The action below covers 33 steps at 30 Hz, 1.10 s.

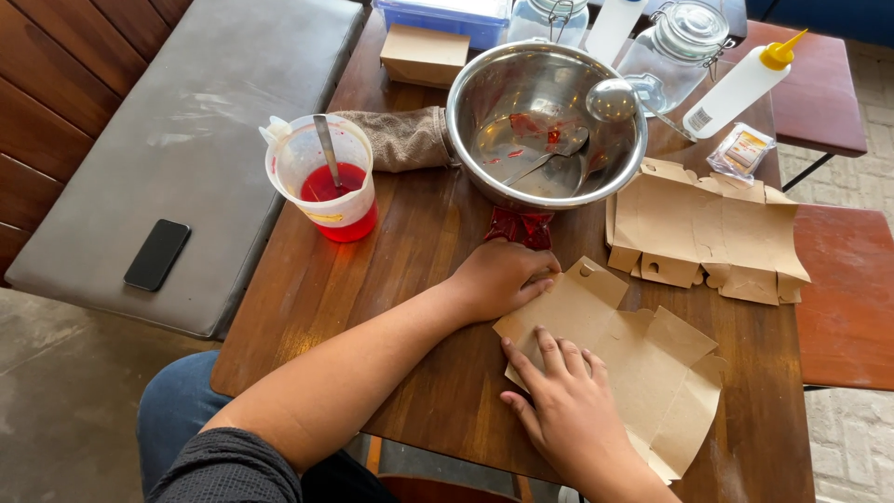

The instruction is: Folding and assembling a small cardboard box by hand on a table

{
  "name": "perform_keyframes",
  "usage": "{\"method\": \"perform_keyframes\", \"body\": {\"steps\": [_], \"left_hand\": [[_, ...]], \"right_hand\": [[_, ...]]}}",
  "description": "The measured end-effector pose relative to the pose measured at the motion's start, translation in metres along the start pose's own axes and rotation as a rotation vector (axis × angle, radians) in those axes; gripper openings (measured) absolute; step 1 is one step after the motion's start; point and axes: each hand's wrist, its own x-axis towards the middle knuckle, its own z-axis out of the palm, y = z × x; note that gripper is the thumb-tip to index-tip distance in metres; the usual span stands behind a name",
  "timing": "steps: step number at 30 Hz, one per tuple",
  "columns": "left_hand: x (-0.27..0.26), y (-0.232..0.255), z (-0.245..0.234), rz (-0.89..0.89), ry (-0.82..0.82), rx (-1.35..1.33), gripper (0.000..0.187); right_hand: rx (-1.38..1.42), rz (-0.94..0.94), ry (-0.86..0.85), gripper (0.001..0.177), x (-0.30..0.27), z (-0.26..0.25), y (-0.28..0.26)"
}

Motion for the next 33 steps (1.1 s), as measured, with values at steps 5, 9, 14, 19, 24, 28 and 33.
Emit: {"method": "perform_keyframes", "body": {"steps": [5,9,14,19,24,28,33], "left_hand": [[0.000,0.001,-0.002,0.018,0.009,-0.014,0.021],[0.000,0.000,-0.001,0.041,0.018,-0.025,0.019],[0.001,0.000,0.001,0.022,0.016,-0.004,0.019],[0.003,0.001,-0.001,0.043,0.044,0.007,0.020],[0.001,0.000,0.002,0.033,0.029,0.007,0.022],[0.002,0.000,-0.003,0.035,0.012,0.003,0.021],[0.000,0.002,-0.001,0.022,-0.002,0.011,0.023]], "right_hand": [[-0.021,0.003,-0.052,0.062,-0.007,0.003,0.004],[-0.011,0.023,-0.042,0.062,-0.005,0.002,0.002],[0.000,0.028,0.015,0.061,0.004,0.005,-0.004],[0.024,0.032,0.062,0.064,0.013,0.013,-0.007],[0.011,0.041,0.099,0.068,0.010,0.019,-0.009],[-0.035,-0.004,0.150,0.067,0.009,0.022,-0.003],[-0.028,-0.023,0.057,0.062,-0.008,0.028,0.011]]}}
